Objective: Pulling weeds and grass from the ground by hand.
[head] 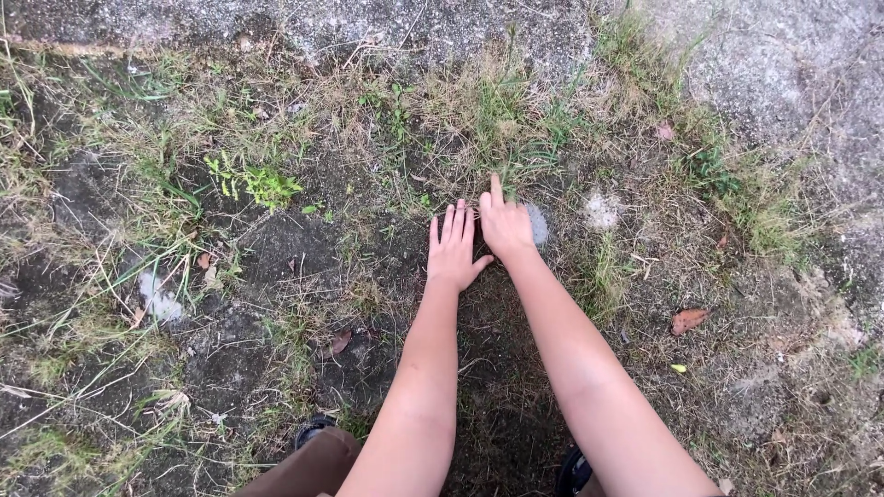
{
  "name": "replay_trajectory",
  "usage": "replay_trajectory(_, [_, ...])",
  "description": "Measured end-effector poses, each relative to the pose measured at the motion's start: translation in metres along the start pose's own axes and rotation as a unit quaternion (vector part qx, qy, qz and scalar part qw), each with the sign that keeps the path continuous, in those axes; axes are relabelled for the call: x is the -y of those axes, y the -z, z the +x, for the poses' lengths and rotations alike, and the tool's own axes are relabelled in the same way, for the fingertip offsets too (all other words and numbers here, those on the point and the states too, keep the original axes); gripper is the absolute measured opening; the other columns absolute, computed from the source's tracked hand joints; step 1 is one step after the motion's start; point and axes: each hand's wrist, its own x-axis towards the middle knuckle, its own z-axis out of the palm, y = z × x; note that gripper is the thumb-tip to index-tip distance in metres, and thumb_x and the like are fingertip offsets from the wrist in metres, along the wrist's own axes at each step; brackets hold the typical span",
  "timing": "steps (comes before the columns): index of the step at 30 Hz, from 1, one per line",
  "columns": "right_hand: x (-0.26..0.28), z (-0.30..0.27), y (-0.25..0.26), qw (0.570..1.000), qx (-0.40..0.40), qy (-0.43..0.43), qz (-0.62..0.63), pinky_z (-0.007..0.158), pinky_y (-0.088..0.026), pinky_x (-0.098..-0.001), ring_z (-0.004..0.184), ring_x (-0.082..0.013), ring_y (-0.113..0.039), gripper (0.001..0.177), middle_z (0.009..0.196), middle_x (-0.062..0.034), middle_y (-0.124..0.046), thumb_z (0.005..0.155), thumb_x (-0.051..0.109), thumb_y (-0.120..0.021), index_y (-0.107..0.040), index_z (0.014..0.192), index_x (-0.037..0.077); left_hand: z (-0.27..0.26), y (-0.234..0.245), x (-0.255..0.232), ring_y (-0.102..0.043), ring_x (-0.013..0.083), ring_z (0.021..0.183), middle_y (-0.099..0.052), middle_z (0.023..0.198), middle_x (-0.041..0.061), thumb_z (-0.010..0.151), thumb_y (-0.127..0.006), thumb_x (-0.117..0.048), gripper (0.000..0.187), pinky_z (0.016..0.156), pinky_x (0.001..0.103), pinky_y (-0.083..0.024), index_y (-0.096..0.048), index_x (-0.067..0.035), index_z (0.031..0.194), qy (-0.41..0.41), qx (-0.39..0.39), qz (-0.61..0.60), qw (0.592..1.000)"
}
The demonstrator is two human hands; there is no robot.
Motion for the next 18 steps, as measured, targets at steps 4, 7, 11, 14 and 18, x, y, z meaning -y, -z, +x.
replay_trajectory(4, [-0.014,0.004,-0.006,0.994,0.067,-0.066,0.058,0.077,-0.059,-0.0441,0.088,-0.0323,-0.074,0.017,0.156,-0.029,-0.042,0.098,0.013,-0.049,-0.053,0.11,0.001,0.007,-0.011,-0.006,-0.004,0.0282,0.158,-0.003,0.171,0.013,0.087,-0.059,-0.071,0.111,0.124,0.053,-0.005,-0.01,-0.007,0.163,-0.004,0.009,0.005,1.0])
replay_trajectory(7, [-0.026,0.004,-0.042,0.994,0.057,-0.058,0.066,0.086,-0.058,-0.0446,0.096,-0.0338,-0.073,0.015,0.119,-0.0205,-0.062,0.102,0.011,-0.048,-0.053,0.112,0.002,0.014,-0.005,-0.01,-0.002,0.0257,0.159,-0.003,0.172,0.011,0.089,-0.055,-0.073,0.109,0.127,0.054,-0.003,-0.008,-0.009,0.164,-0.018,0.03,0.027,0.999])
replay_trajectory(11, [-0.018,0.002,-0.041,0.994,-0.051,-0.077,0.057,0.079,-0.058,-0.0462,0.094,-0.0367,-0.072,0.016,0.103,-0.0184,-0.062,0.096,0.019,-0.053,-0.054,0.103,0.004,0.019,-0.013,-0.014,0.005,0.0238,0.159,0.004,0.173,0.009,0.089,-0.052,-0.074,0.108,0.126,0.052,0.0,-0.004,-0.012,0.164,-0.002,0.072,0.0,0.997])
replay_trajectory(14, [-0.009,0.004,-0.019,0.978,-0.004,-0.156,0.137,0.076,-0.057,-0.0508,0.088,-0.041,-0.071,0.024,0.107,-0.0231,-0.063,0.103,0.028,-0.052,-0.054,0.107,0.004,0.025,-0.019,-0.015,0.009,0.0229,0.159,0.009,0.173,0.008,0.09,-0.049,-0.076,0.109,0.127,0.05,0.002,-0.001,-0.013,0.165,0.008,0.081,-0.005,0.997])
replay_trajectory(18, [-0.007,0.006,0.002,0.94,0.076,-0.241,0.231,0.076,-0.057,-0.0541,0.09,-0.0432,-0.071,0.036,0.104,-0.0254,-0.069,0.106,0.037,-0.051,-0.057,0.108,0.001,0.027,-0.02,-0.017,0.014,0.0222,0.159,0.013,0.173,0.007,0.091,-0.046,-0.076,0.108,0.127,0.049,0.005,0.003,-0.014,0.165,0.018,0.111,0.011,0.994])
